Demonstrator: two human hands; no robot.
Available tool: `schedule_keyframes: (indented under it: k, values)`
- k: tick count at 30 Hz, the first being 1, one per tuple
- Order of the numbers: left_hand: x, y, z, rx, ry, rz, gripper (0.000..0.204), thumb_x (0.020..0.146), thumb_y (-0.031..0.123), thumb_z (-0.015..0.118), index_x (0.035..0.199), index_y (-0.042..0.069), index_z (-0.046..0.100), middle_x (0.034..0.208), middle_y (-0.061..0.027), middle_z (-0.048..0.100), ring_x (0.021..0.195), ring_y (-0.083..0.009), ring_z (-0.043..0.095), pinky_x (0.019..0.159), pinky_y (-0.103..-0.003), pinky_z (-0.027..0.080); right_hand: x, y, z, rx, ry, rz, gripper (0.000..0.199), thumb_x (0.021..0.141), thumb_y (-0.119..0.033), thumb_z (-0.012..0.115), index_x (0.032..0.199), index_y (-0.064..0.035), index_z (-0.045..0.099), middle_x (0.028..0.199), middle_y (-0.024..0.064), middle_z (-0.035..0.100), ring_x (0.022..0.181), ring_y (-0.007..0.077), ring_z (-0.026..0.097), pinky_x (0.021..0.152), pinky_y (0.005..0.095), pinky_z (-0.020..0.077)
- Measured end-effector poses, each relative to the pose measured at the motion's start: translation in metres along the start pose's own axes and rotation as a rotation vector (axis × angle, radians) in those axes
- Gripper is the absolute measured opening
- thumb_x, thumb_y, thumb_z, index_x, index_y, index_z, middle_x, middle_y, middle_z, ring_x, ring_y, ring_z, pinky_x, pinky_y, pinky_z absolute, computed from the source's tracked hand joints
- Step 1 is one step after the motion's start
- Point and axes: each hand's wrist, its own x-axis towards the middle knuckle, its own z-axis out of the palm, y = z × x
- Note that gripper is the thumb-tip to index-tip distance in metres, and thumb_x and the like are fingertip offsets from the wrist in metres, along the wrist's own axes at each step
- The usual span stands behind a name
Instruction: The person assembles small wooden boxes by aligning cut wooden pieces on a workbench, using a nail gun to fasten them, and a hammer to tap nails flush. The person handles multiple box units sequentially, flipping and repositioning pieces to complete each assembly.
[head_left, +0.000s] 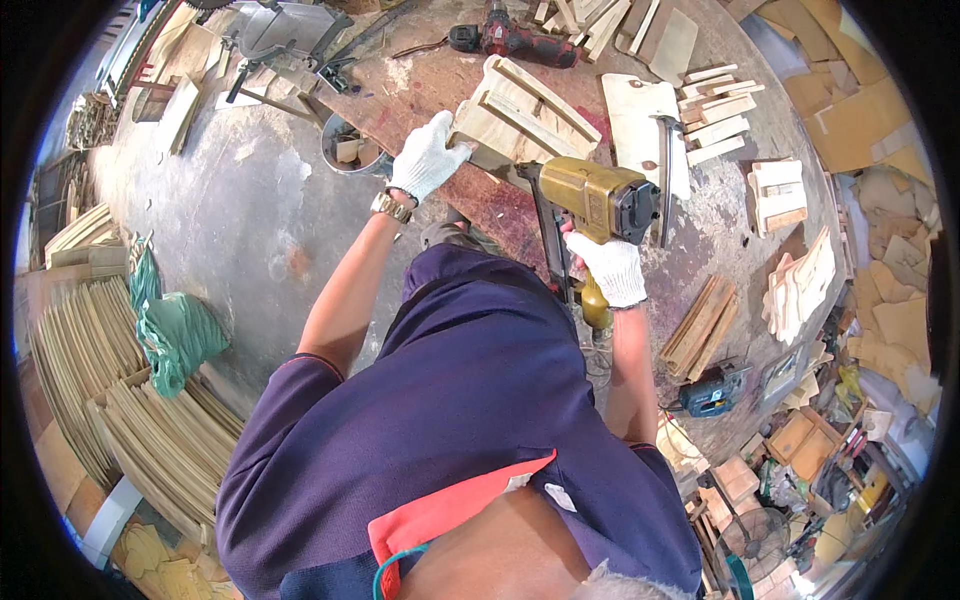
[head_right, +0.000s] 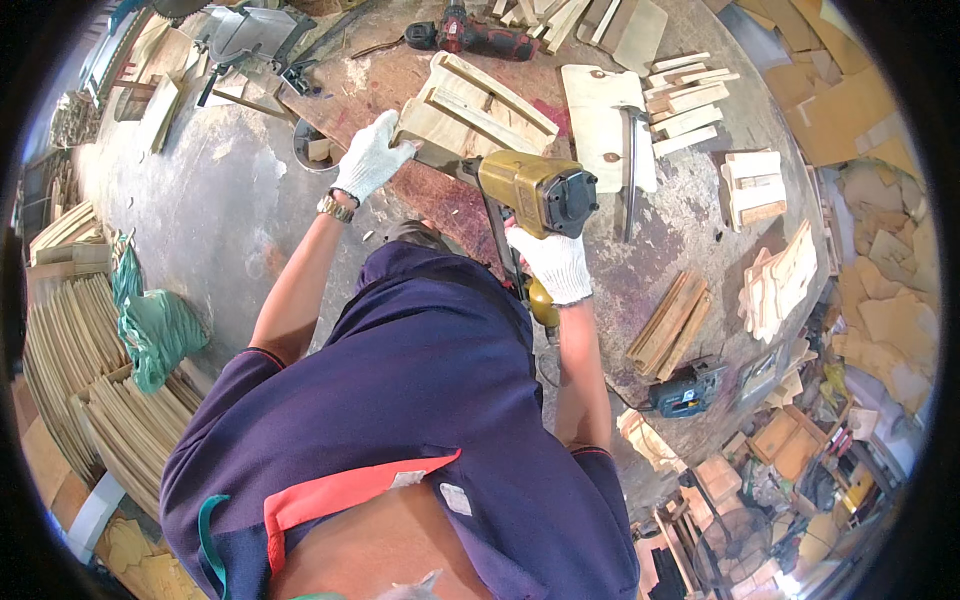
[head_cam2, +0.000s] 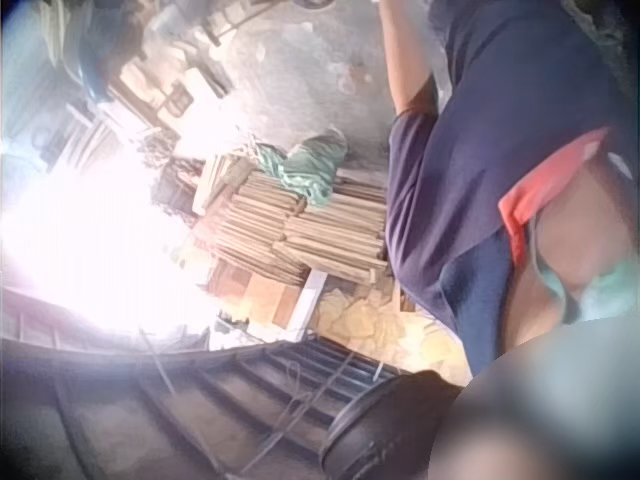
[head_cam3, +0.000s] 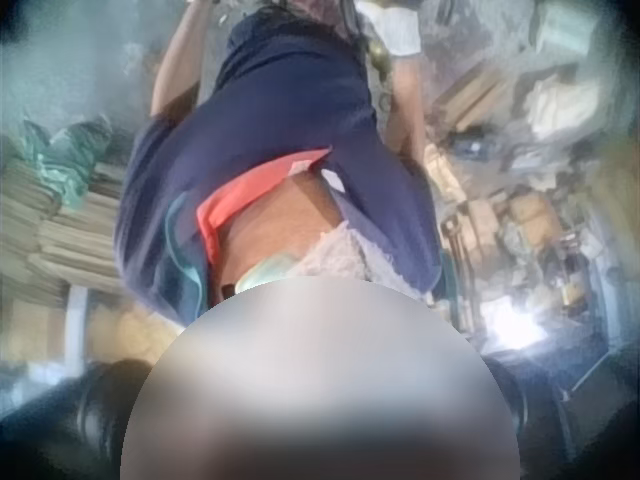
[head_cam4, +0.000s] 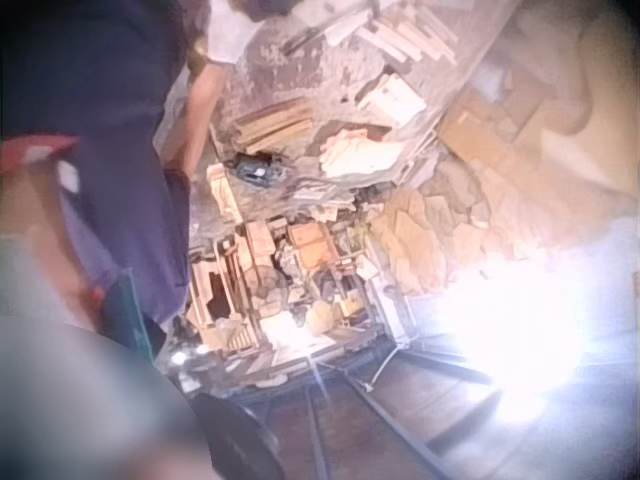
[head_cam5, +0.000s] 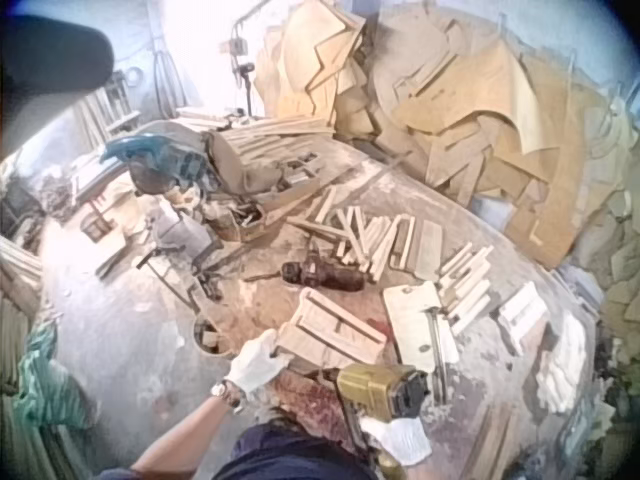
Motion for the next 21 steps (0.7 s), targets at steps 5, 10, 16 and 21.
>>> schedule_keyframes:
  k: [5,10,16,21]
  values:
    - [0.005,-0.001,-0.005,0.058,-0.118,-0.012,0.048,0.092,0.033,0.067,0.126,0.001,0.055,0.098,-0.0266,0.070,0.095,-0.0446,0.068,0.077,-0.051,0.052,0.006,-0.012,0.012,0.046,-0.051,-0.007,0.019,0.087,-0.012,0.075,0.105,-0.0069,0.073,0.091,-0.0002,0.073,0.059,0.0055,0.059,0.052,0.0226,0.0480]
    - [0.005,0.005,-0.006,0.050,-0.082,0.006,0.041,0.092,0.032,0.064,0.119,0.003,0.054,0.092,-0.0274,0.069,0.091,-0.0464,0.067,0.075,-0.054,0.051,0.013,-0.020,0.021,-0.005,-0.105,-0.084,0.027,0.087,-0.011,0.074,0.113,-0.0050,0.069,0.099,0.0022,0.075,0.063,0.0080,0.063,0.056,0.0250,0.0525]
    - [0.006,0.014,-0.010,0.050,-0.082,-0.002,0.034,0.091,0.032,0.062,0.110,0.006,0.053,0.087,-0.0276,0.068,0.086,-0.0473,0.067,0.073,-0.056,0.050,0.011,-0.018,0.020,-0.033,-0.095,-0.115,0.026,0.088,-0.013,0.073,0.113,-0.0057,0.069,0.100,0.0006,0.075,0.064,0.0096,0.065,0.058,0.0261,0.0535]
    - [0.009,0.014,-0.011,0.096,-0.140,-0.017,0.042,0.092,0.034,0.062,0.120,0.003,0.054,0.094,-0.0286,0.068,0.093,-0.0477,0.066,0.077,-0.054,0.051,0.017,-0.006,0.012,-0.738,-0.002,-0.719,0.023,0.089,-0.015,0.073,0.110,-0.0071,0.071,0.097,0.0008,0.075,0.064,0.0098,0.065,0.061,0.0266,0.0542]
